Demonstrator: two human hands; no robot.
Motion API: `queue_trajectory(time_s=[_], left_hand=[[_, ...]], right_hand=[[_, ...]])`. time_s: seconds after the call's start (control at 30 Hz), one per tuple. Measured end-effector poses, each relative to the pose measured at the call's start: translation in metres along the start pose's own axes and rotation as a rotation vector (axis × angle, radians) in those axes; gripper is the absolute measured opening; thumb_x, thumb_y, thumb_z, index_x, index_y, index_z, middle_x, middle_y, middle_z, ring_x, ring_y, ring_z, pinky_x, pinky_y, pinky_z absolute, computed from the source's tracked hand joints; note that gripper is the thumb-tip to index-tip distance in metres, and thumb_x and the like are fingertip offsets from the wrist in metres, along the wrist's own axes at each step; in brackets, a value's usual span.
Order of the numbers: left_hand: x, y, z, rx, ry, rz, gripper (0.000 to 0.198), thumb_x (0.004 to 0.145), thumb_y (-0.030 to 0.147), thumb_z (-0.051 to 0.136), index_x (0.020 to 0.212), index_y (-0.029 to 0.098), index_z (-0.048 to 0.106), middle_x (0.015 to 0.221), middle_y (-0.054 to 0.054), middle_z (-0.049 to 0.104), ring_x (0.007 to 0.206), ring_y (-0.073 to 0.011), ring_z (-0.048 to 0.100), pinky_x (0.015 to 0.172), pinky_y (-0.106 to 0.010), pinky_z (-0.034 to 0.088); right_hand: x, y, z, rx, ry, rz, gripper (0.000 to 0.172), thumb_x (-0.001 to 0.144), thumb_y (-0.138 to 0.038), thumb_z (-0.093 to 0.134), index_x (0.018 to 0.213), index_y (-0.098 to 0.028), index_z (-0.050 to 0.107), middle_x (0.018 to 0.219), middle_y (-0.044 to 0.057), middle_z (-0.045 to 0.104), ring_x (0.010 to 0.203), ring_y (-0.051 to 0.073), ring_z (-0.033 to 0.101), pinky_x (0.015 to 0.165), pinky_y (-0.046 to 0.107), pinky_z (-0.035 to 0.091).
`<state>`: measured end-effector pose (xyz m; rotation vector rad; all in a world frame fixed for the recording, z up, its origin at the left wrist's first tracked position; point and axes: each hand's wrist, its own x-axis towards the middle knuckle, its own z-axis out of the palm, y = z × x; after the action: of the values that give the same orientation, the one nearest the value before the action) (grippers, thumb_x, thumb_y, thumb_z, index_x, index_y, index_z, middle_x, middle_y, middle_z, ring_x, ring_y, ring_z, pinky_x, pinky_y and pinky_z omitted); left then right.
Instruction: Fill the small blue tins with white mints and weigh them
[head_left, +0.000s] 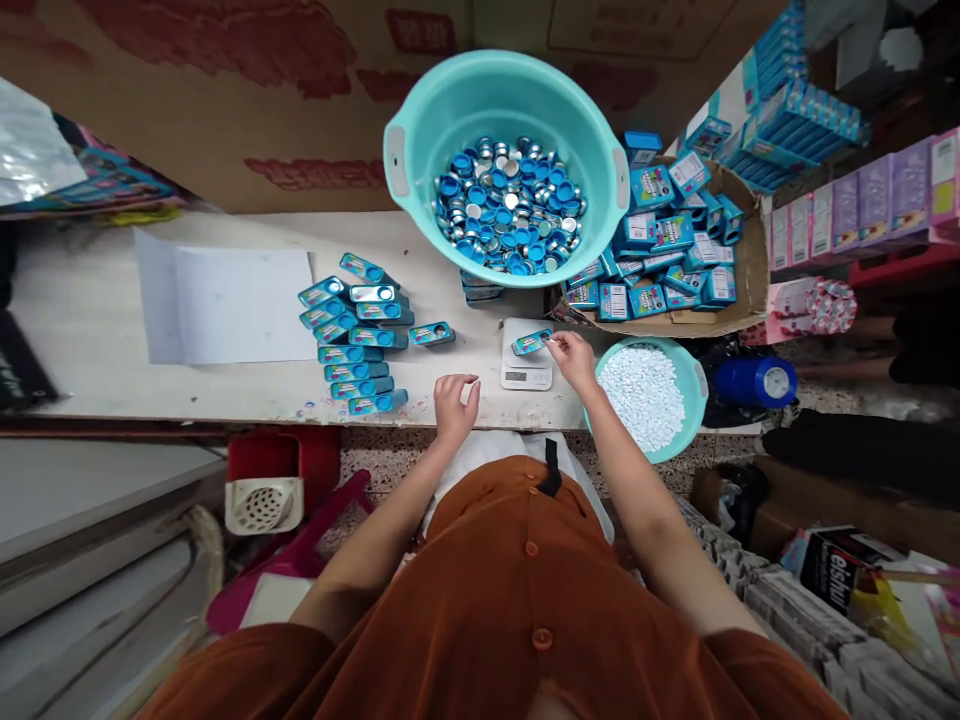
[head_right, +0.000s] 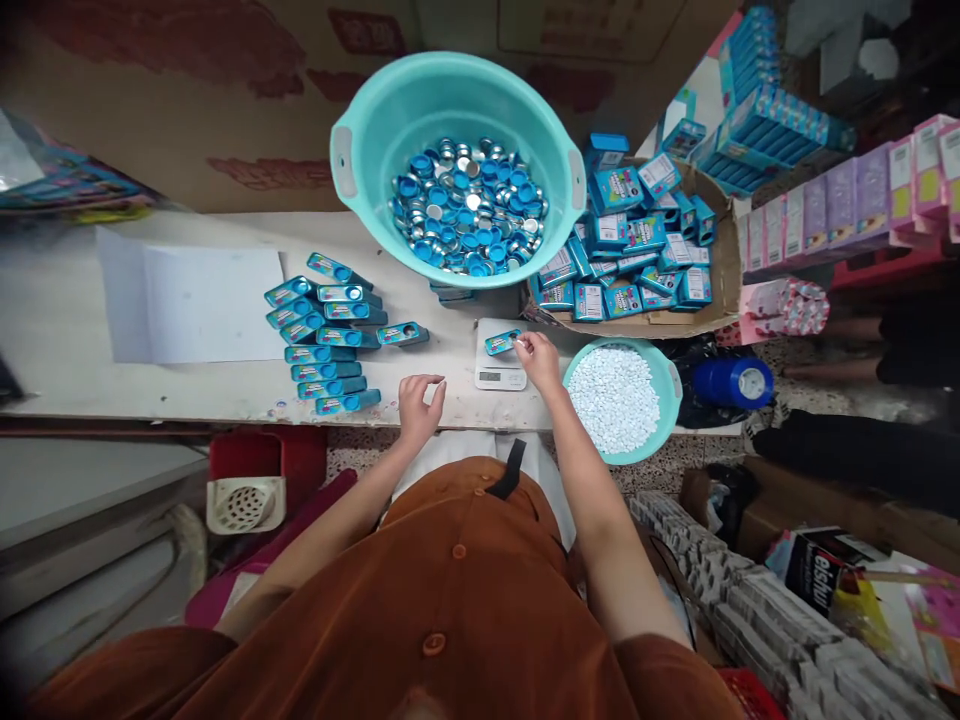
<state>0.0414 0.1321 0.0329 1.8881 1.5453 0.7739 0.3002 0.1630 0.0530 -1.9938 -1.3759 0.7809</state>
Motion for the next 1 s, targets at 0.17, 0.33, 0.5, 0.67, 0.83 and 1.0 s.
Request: queue_trajectory(time_s=[0.17, 0.33, 0.5, 0.67, 0.83, 1.0], left_hand=[[-0.013, -0.013, -0.011, 0.018, 0.010, -0.049, 0.013, 0.089, 0.028, 0.051, 0.091, 0.022, 0.061, 0.090, -0.005, 0.065, 0.091, -0.0222, 0.054, 0.086, -0.038, 0.040], [-0.014, -0.016, -0.014, 0.001, -0.011, -0.093, 0.014, 0.090, 0.029, 0.049, 0.093, 0.022, 0.061, 0.091, -0.006, 0.065, 0.093, -0.0222, 0.054, 0.089, -0.039, 0.040], [-0.006, -0.018, -0.016, -0.003, -0.031, -0.104, 0.015, 0.089, 0.030, 0.049, 0.092, 0.022, 0.062, 0.091, -0.006, 0.065, 0.093, -0.0228, 0.054, 0.089, -0.039, 0.041], [0.006, -0.017, -0.012, 0.009, -0.071, -0.087, 0.015, 0.089, 0.030, 0.049, 0.091, 0.022, 0.062, 0.091, -0.006, 0.065, 0.094, -0.0232, 0.054, 0.089, -0.039, 0.040], [0.019, -0.011, -0.001, 0.015, -0.116, -0.009, 0.015, 0.089, 0.030, 0.049, 0.092, 0.022, 0.062, 0.090, -0.005, 0.065, 0.093, -0.0223, 0.054, 0.090, -0.038, 0.040], [0.034, 0.004, 0.017, 0.023, -0.186, 0.088, 0.015, 0.089, 0.030, 0.049, 0.091, 0.022, 0.062, 0.090, -0.005, 0.065, 0.092, -0.0225, 0.054, 0.088, -0.037, 0.041]], right_hand=[[0.016, -0.001, 0.007, -0.119, -0.050, 0.027, 0.021, 0.078, -0.032, 0.057, 0.086, -0.017, 0.069, 0.077, 0.005, 0.064, 0.070, 0.017, 0.055, 0.073, 0.030, 0.044], [0.015, 0.008, 0.002, -0.035, 0.010, 0.101, 0.033, 0.076, -0.039, 0.060, 0.095, -0.014, 0.070, 0.077, 0.005, 0.064, 0.067, 0.016, 0.054, 0.072, 0.031, 0.046], [-0.008, 0.031, -0.017, 0.155, 0.173, 0.253, 0.043, 0.073, -0.047, 0.060, 0.098, -0.013, 0.067, 0.076, 0.004, 0.063, 0.066, 0.013, 0.053, 0.070, 0.029, 0.047], [-0.055, 0.071, -0.044, 0.169, 0.345, 0.394, 0.043, 0.072, -0.049, 0.058, 0.093, -0.012, 0.066, 0.078, 0.005, 0.064, 0.070, 0.015, 0.055, 0.072, 0.031, 0.047], [-0.104, 0.108, -0.063, 0.057, 0.539, 0.496, 0.033, 0.071, -0.043, 0.058, 0.084, -0.013, 0.065, 0.080, 0.007, 0.065, 0.075, 0.017, 0.057, 0.077, 0.033, 0.047], [-0.133, 0.123, -0.062, 0.036, 0.641, 0.590, 0.031, 0.071, -0.039, 0.056, 0.083, -0.012, 0.065, 0.078, 0.008, 0.064, 0.070, 0.017, 0.056, 0.076, 0.034, 0.048]])
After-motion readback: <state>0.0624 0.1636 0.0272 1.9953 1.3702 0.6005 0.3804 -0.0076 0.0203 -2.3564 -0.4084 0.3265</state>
